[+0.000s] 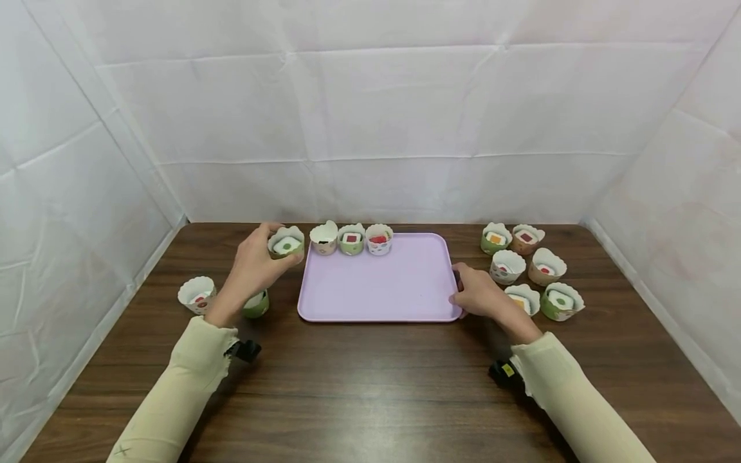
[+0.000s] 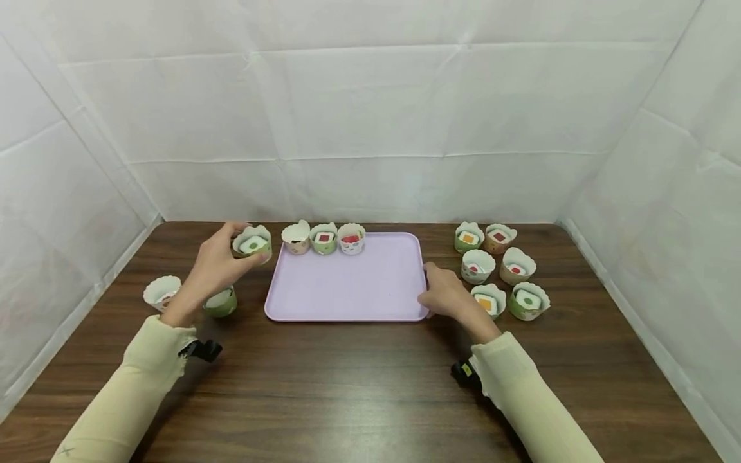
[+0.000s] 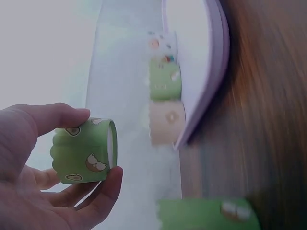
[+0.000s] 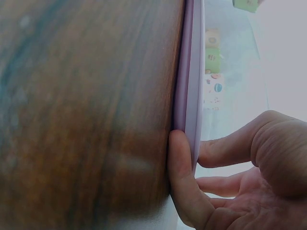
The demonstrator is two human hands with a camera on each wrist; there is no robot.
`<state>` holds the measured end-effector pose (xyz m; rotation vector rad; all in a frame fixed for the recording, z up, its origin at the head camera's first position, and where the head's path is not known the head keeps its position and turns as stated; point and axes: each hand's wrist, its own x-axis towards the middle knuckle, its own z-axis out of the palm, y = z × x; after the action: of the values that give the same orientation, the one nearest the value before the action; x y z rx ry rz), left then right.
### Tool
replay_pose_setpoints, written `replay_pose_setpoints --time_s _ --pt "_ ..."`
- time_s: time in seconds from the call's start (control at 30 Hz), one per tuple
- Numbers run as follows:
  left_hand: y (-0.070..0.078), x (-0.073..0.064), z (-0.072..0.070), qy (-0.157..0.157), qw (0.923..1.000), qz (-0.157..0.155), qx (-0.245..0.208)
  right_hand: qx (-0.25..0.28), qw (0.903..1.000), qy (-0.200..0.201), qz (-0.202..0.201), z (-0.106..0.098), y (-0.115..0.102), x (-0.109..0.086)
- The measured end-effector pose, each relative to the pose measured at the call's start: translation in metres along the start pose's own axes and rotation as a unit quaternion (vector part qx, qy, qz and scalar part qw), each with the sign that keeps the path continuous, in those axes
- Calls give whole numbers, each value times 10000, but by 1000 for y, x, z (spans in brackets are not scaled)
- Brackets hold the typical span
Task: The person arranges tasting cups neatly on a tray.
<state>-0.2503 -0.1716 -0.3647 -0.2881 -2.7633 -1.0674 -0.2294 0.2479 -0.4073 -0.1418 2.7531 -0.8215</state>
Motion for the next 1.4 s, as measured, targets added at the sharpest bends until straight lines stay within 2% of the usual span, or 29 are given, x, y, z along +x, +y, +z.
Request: replay_pose_setpoints --time_s 0.17,0.4,0.6,0.7,0.87,1.03,1.27,1.4 --pt "15 2 15 -133 9997 192 -112 9 10000 6 44 -1 0 0" --pt "38 10 35 -369 9985 268 -312 -22 10000 -10 24 -2 0 -1" --pt "54 24 47 -679 9960 429 -392 -11 10000 19 -4 0 -1 1" --pt "62 31 54 -826 9935 631 -457 17 10000 -3 -3 0 -1 2" --pt "78 44 74 -1133 9886 880 -454 33 10000 5 41 -1 0 0" --pt "92 54 92 -1398 9851 930 -374 32 10000 28 32 1 2 -1" --pt "110 67 105 -1558 9826 982 -245 0 10000 30 52 2 4 -1" --pt "120 75 111 -1538 9822 1043 -254 -7 10000 18 88 -1 3 0"
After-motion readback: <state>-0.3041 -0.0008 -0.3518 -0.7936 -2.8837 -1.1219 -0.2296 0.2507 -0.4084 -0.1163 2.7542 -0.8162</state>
